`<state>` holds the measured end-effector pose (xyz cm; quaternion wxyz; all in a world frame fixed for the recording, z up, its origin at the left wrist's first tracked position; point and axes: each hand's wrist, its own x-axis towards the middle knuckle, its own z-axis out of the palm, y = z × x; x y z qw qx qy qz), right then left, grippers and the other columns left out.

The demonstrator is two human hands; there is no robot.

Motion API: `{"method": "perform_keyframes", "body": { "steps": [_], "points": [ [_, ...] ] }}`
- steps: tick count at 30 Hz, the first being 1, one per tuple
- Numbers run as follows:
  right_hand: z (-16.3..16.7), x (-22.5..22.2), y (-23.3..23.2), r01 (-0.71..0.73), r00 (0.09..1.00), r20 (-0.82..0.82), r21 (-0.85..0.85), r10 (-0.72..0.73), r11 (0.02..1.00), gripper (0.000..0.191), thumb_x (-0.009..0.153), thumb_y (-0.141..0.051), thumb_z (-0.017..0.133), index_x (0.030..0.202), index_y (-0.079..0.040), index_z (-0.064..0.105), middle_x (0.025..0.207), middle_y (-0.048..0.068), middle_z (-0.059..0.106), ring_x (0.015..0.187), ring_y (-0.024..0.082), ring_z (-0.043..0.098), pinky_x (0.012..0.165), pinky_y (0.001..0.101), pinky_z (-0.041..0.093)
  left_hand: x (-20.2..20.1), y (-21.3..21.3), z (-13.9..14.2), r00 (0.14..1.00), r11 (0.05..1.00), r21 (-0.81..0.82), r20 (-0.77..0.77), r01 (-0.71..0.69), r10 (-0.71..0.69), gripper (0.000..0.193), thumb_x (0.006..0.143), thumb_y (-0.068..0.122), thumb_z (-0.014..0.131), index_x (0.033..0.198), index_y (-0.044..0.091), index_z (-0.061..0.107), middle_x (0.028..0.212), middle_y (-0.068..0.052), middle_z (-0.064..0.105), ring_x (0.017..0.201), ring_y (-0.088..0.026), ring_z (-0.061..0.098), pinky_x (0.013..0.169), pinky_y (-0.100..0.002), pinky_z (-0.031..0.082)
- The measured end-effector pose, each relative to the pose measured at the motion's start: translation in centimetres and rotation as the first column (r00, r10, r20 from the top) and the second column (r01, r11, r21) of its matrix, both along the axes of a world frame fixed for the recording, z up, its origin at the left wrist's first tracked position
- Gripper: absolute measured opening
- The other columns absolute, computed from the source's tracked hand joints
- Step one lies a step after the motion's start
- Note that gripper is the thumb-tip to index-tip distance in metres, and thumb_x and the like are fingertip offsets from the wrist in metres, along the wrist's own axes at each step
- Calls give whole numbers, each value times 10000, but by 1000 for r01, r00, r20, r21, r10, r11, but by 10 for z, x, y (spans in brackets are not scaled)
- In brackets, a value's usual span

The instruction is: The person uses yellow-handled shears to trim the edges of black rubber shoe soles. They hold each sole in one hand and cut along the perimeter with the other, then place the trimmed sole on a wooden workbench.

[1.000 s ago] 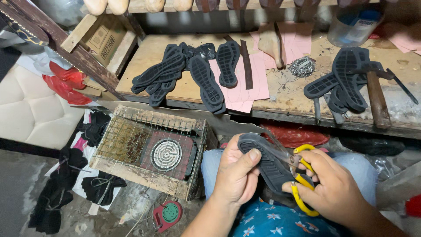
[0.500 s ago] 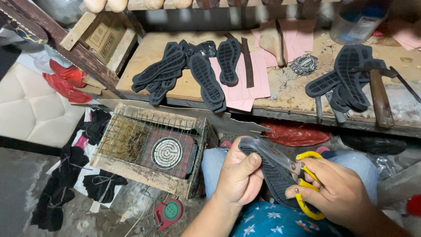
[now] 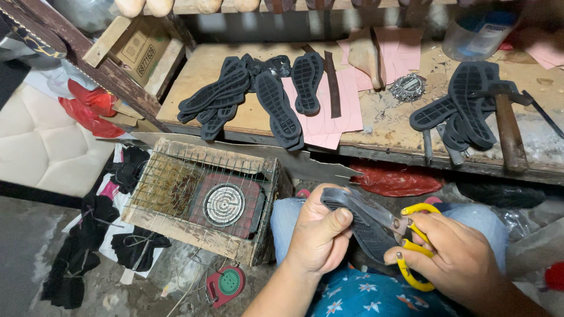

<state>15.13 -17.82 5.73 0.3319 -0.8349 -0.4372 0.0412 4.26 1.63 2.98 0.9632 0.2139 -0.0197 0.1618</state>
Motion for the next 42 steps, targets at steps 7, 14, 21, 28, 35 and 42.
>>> {"method": "perform_keyframes", "body": {
  "steps": [7,14,21,28,35,42],
  "points": [
    [-1,1,-6,54,996,-63,-102,-61,993,686,531,-432,944,1072,-84,705,722,44,649,625,198,627,575,327,513,-2,-3,-4,1000,998,60,-9,18,-17,293,951,50,794,1203,37,645,1148,-83,705,1084,-187,665,1020,-342,523],
    [0,7,-13,59,991,-101,-227,-84,972,661,544,-443,926,1060,-91,711,747,2,618,655,152,610,569,310,519,-5,12,-5,999,976,215,-16,43,-40,276,962,38,774,1203,19,641,1141,-89,714,1073,-183,669,1017,-343,532],
    [4,8,-10,15,1000,-18,-86,-16,996,700,525,-449,923,1065,-56,712,736,11,604,623,163,591,516,312,503,-6,10,-2,993,949,295,-74,108,-90,271,963,33,758,1203,27,631,1145,-67,700,1079,-159,662,1020,-329,535],
    [8,15,-19,63,986,-118,-385,-117,921,677,517,-554,922,1043,-172,735,746,-9,632,693,161,623,618,323,530,-12,32,12,984,825,545,-168,149,-67,313,933,68,758,1224,17,653,1175,-45,694,1081,-129,644,1013,-297,524],
    [-7,18,-31,26,999,-33,-272,-36,962,731,561,-540,910,1122,-121,698,841,8,679,750,154,661,674,315,541,-10,33,15,991,802,583,-104,126,-80,288,951,54,761,1214,20,647,1277,-79,669,1152,-145,634,1051,-308,514],
    [-38,18,-35,-144,587,-786,135,195,980,622,772,-266,821,1308,-70,574,908,35,597,781,120,546,687,271,516,1,22,11,990,981,192,132,28,-54,482,990,65,768,1404,119,527,1141,-117,631,1057,-193,628,972,-336,530]
  ]
}}
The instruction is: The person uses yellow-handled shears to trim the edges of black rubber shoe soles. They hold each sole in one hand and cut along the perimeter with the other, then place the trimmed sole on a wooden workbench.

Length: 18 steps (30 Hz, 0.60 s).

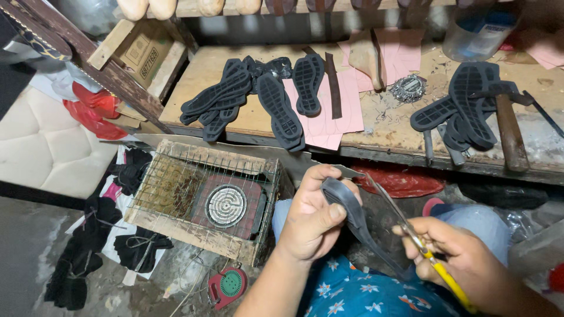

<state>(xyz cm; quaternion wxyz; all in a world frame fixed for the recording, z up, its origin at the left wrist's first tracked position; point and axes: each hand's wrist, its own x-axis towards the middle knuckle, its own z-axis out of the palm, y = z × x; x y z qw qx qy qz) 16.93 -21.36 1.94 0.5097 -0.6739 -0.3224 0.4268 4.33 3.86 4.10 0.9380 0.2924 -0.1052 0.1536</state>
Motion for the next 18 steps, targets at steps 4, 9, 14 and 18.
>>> {"method": "perform_keyframes", "body": {
  "steps": [4,9,14,18],
  "points": [
    [-12,-7,10,28,965,-262,106,1,994,584,817,-197,791,1319,-17,554,933,46,610,815,126,570,713,270,468,9,-8,-2,991,965,-239,100,107,-85,451,987,116,774,1355,192,524,1239,-90,560,1032,-182,590,956,-357,556],
    [-6,-17,19,-75,971,-214,146,106,986,494,853,-193,758,1269,-6,569,901,9,531,793,98,509,662,260,489,15,-15,-7,990,949,-290,99,123,-98,450,998,142,765,1366,222,519,1255,-85,540,1062,-192,570,931,-337,550],
    [-2,-20,25,88,935,-342,-45,-99,995,453,796,-91,737,1224,-14,609,825,30,583,682,110,561,588,260,452,14,-17,-10,995,956,-280,59,89,-76,456,981,147,773,1350,235,520,1238,-73,537,1069,-189,555,941,-337,535],
    [-10,-20,23,107,947,-298,-62,-120,992,425,795,-51,712,1209,-33,619,850,35,647,701,109,639,609,251,509,14,-15,-12,992,963,-253,102,97,-73,435,1002,147,774,1355,231,534,1198,-72,541,1047,-186,546,928,-336,522]
  ]
}}
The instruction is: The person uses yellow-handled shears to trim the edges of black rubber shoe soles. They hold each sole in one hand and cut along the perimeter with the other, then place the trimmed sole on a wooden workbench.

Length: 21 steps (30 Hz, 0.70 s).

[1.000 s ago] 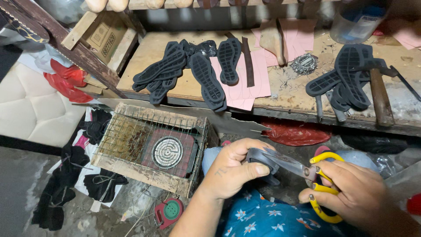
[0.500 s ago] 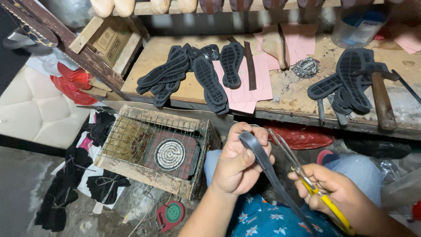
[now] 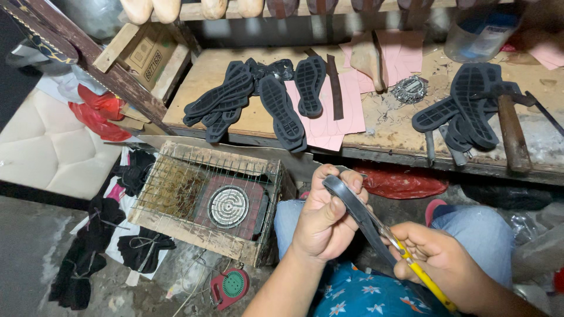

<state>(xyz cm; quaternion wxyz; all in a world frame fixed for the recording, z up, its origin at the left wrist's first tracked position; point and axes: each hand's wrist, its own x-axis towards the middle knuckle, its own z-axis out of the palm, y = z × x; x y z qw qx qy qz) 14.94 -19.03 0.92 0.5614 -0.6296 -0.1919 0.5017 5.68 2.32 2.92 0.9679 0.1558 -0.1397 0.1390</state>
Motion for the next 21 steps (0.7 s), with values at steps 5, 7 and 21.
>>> {"method": "perform_keyframes", "body": {
  "steps": [5,7,21],
  "points": [
    [-17,2,-9,48,999,29,-60,-47,997,371,845,-114,692,1210,-65,648,744,53,689,560,108,591,480,254,444,1,-3,1,995,996,44,-58,-73,76,493,992,164,771,1411,214,517,1235,-67,548,1082,-196,552,979,-347,506],
    [-21,3,-11,58,994,96,-64,-52,996,378,871,-110,696,1246,-78,653,737,65,711,535,112,584,458,259,456,3,-8,4,987,984,91,-50,-151,156,550,1025,169,760,1501,188,484,1272,-72,552,1123,-209,562,1031,-374,505],
    [17,-10,8,-67,851,523,175,-35,982,643,753,-159,832,1311,-18,545,938,-5,630,842,92,605,739,242,513,-4,-3,21,926,919,280,-177,-276,332,695,1120,477,449,1563,-50,352,1263,-189,586,1158,-306,629,1044,-485,539]
  ]
}}
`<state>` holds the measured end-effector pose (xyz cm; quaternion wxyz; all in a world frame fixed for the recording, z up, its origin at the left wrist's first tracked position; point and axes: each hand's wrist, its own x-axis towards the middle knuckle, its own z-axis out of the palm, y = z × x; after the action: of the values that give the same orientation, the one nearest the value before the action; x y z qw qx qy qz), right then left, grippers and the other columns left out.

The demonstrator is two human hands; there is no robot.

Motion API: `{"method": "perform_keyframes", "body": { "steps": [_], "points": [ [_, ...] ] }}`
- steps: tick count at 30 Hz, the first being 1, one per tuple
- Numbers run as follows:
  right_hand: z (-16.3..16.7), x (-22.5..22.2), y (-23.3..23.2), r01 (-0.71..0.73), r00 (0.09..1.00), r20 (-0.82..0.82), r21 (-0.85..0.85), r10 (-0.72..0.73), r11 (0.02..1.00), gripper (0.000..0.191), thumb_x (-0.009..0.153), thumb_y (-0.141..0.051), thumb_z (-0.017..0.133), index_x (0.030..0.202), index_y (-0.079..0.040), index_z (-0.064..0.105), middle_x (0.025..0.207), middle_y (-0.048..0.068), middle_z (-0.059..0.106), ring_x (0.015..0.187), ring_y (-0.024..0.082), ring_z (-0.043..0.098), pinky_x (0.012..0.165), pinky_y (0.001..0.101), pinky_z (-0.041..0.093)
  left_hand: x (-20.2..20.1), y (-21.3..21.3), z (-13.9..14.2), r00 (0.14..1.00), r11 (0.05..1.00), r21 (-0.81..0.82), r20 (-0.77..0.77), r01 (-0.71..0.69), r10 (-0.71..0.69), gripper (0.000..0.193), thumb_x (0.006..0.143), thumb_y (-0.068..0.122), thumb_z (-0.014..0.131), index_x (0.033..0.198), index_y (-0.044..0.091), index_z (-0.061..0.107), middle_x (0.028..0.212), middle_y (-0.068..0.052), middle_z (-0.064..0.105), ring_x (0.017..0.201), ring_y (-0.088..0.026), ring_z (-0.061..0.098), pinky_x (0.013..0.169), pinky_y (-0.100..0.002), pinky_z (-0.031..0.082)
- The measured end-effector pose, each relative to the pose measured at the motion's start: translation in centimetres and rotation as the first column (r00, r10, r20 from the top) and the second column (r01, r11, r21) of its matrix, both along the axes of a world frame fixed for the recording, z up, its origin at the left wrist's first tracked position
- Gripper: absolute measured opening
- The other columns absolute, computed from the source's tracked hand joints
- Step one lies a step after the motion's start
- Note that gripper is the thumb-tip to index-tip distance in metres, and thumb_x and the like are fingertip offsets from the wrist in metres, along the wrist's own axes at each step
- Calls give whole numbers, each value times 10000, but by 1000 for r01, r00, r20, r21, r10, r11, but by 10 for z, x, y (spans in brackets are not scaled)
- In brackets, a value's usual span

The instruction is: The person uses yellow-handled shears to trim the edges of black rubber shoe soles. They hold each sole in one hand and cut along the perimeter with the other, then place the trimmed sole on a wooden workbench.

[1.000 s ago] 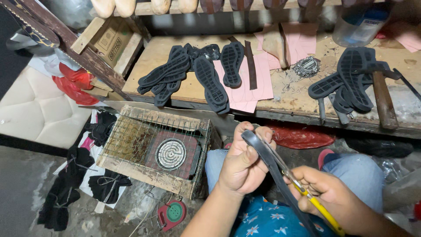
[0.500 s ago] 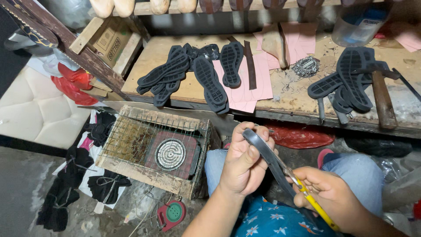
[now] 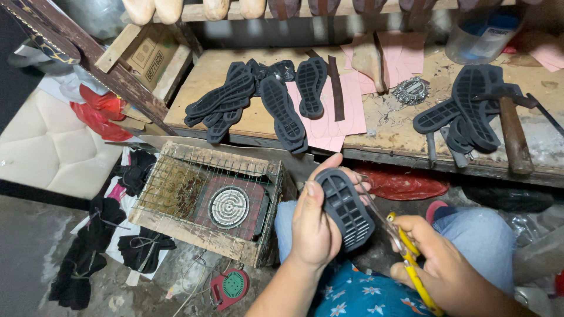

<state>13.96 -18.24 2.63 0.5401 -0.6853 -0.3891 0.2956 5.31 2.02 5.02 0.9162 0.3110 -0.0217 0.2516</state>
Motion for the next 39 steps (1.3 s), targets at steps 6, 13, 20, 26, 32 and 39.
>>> {"method": "perform_keyframes", "body": {
  "steps": [6,13,20,26,32,39],
  "points": [
    [29,19,5,301,669,721,-42,-179,953,684,610,-379,866,1133,-17,614,926,133,683,786,254,694,676,349,544,-11,9,-1,985,963,-207,27,171,-169,606,1126,403,347,1505,-59,442,1231,-174,620,1122,-272,667,1001,-480,559],
    [50,34,7,301,566,823,-143,-56,943,651,644,-472,866,1099,-45,682,834,69,696,742,238,695,643,343,543,-17,5,-5,958,935,-214,21,282,-284,535,1178,395,342,1451,-45,479,1208,-212,659,1117,-320,684,1036,-537,558],
    [54,40,4,281,622,783,-191,-26,940,583,645,-457,851,1052,-76,683,770,34,664,683,217,665,616,340,525,-20,9,0,953,931,-234,-42,282,-299,508,1151,354,358,1423,-50,500,1181,-190,656,1119,-303,676,1009,-564,557],
    [52,43,3,229,565,825,-173,14,958,590,649,-490,839,1032,-71,680,795,34,661,700,221,668,621,345,521,-19,11,2,944,923,-232,-44,308,-326,509,1157,346,354,1426,-57,509,1195,-189,655,1121,-301,675,1013,-556,557],
    [47,42,1,255,576,818,-168,-10,952,586,651,-476,835,1038,-63,685,826,41,678,716,216,679,629,343,525,-19,9,1,917,872,-301,32,387,-397,546,1179,380,330,1376,-93,518,1261,-218,659,1177,-347,672,1073,-585,529],
    [40,48,-6,168,475,874,-201,100,965,578,678,-513,814,1022,-64,695,853,42,689,731,212,690,619,347,525,-21,13,2,890,800,-396,121,450,-440,537,1123,311,315,1422,-75,536,1324,-237,643,1224,-378,649,1106,-629,480]
  ]
}}
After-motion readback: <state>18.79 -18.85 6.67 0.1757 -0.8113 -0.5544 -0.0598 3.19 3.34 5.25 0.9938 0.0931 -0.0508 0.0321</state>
